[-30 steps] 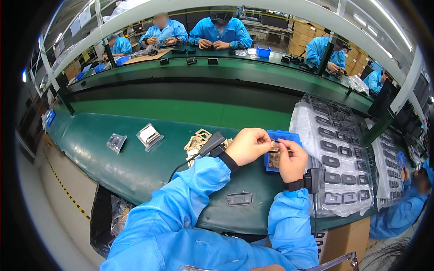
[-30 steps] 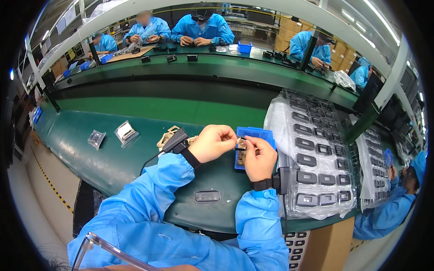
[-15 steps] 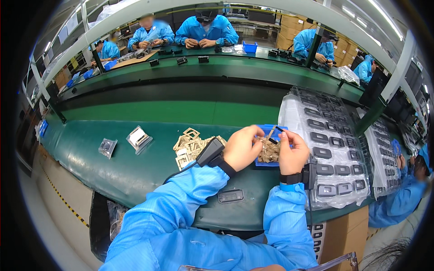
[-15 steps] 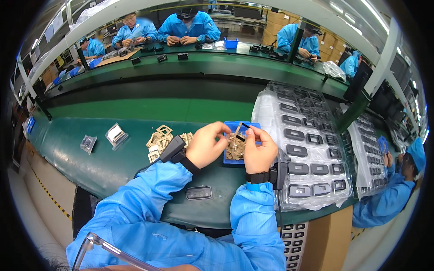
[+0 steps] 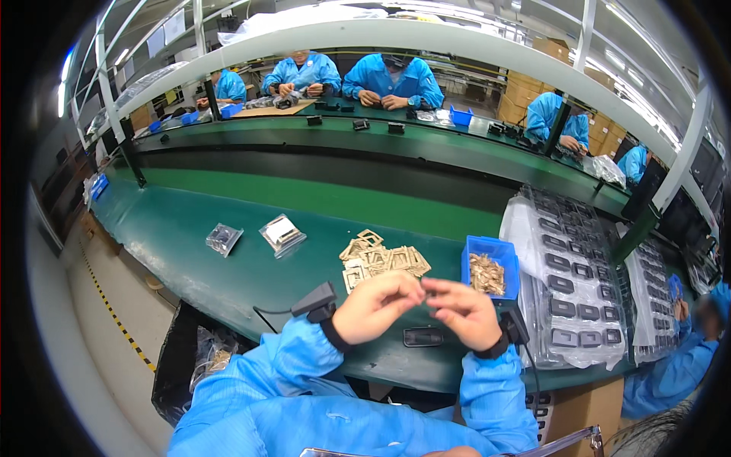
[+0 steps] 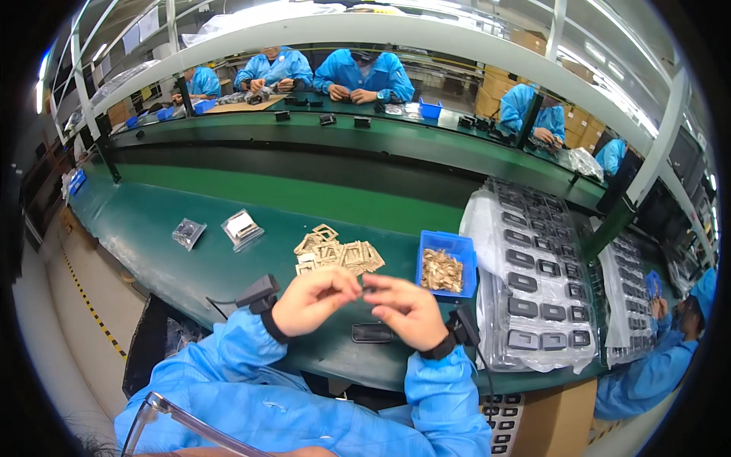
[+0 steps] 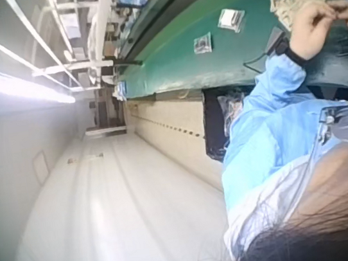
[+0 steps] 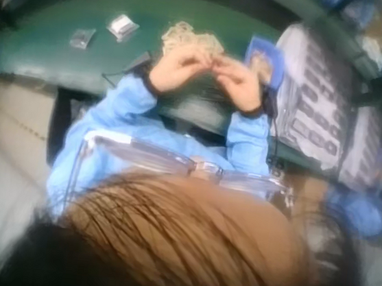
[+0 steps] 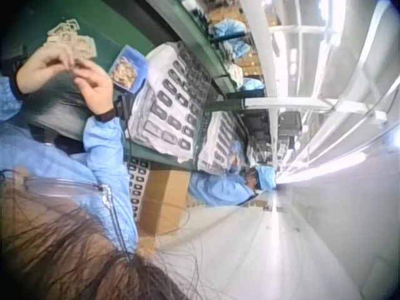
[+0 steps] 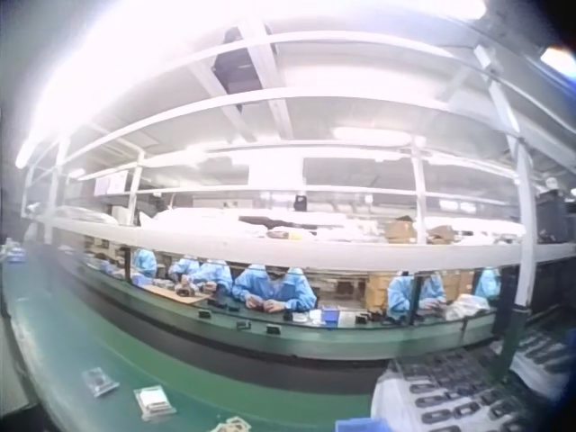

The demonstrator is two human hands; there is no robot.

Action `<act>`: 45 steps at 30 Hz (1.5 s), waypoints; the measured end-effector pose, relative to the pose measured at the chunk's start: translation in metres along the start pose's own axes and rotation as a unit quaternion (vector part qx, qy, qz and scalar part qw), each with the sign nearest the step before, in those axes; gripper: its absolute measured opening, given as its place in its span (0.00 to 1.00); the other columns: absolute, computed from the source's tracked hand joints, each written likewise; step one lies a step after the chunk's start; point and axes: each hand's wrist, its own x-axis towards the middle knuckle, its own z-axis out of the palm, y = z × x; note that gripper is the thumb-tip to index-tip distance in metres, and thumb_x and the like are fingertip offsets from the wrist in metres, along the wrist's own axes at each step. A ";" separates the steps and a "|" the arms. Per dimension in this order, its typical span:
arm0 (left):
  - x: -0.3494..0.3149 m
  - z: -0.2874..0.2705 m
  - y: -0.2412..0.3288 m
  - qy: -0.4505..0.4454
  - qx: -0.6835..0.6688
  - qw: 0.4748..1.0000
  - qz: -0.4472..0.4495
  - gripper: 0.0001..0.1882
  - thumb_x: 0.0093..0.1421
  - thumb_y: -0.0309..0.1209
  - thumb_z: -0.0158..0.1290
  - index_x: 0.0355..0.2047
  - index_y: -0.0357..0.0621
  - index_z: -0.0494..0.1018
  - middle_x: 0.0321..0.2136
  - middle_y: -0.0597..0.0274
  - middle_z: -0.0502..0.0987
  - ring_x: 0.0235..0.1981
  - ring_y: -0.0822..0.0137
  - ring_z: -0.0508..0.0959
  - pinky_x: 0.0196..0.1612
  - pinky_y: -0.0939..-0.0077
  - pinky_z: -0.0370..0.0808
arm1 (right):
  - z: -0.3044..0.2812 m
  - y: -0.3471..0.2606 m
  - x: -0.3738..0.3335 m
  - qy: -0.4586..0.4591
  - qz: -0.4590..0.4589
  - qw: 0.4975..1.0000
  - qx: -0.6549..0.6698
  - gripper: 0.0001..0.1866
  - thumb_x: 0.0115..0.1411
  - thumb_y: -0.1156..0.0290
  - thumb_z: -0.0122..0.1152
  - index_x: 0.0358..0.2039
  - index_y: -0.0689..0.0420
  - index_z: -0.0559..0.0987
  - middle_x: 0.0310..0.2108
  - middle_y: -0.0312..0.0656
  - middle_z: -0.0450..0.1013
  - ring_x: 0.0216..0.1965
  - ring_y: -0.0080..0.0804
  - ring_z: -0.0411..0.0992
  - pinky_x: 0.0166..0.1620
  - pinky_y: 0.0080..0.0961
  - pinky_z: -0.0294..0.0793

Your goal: The recorder is assembling small plastic casings or frames by inserting components into a larger housing at a factory conveyor belt.

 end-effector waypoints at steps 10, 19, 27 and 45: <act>-0.067 0.005 0.000 -0.062 -0.137 0.987 -0.059 0.05 0.64 0.18 0.48 0.35 0.37 0.74 0.43 0.55 0.74 0.46 0.65 0.75 0.52 0.72 0.72 | 0.051 -0.037 -0.054 -0.015 0.014 0.995 -0.101 0.14 0.48 0.75 0.72 0.38 0.57 0.85 0.48 0.48 0.77 0.46 0.40 0.77 0.48 0.30 0.76; -0.080 0.023 0.002 -0.092 -0.049 0.991 -0.081 0.13 0.54 0.27 0.65 0.38 0.39 0.75 0.48 0.53 0.74 0.50 0.60 0.76 0.50 0.68 0.76 | 0.056 -0.045 -0.090 0.042 -0.001 0.978 -0.205 0.11 0.44 0.76 0.73 0.31 0.59 0.84 0.43 0.49 0.79 0.37 0.40 0.78 0.40 0.30 0.77; -0.086 0.031 -0.016 -0.091 0.095 0.989 -0.061 0.13 0.50 0.31 0.69 0.32 0.42 0.77 0.41 0.56 0.81 0.40 0.59 0.82 0.43 0.69 0.79 | 0.053 -0.031 -0.096 0.047 0.008 0.977 -0.206 0.15 0.45 0.73 0.75 0.34 0.60 0.82 0.40 0.47 0.80 0.37 0.43 0.80 0.40 0.32 0.78; -0.060 0.020 -0.054 -0.055 0.339 0.939 -0.008 0.24 0.48 0.34 0.67 0.45 0.43 0.75 0.48 0.55 0.77 0.48 0.52 0.76 0.49 0.61 0.75 | 0.008 0.027 -0.054 -0.023 0.078 0.960 -0.268 0.16 0.49 0.67 0.73 0.40 0.52 0.84 0.43 0.33 0.81 0.54 0.35 0.74 0.60 0.42 0.63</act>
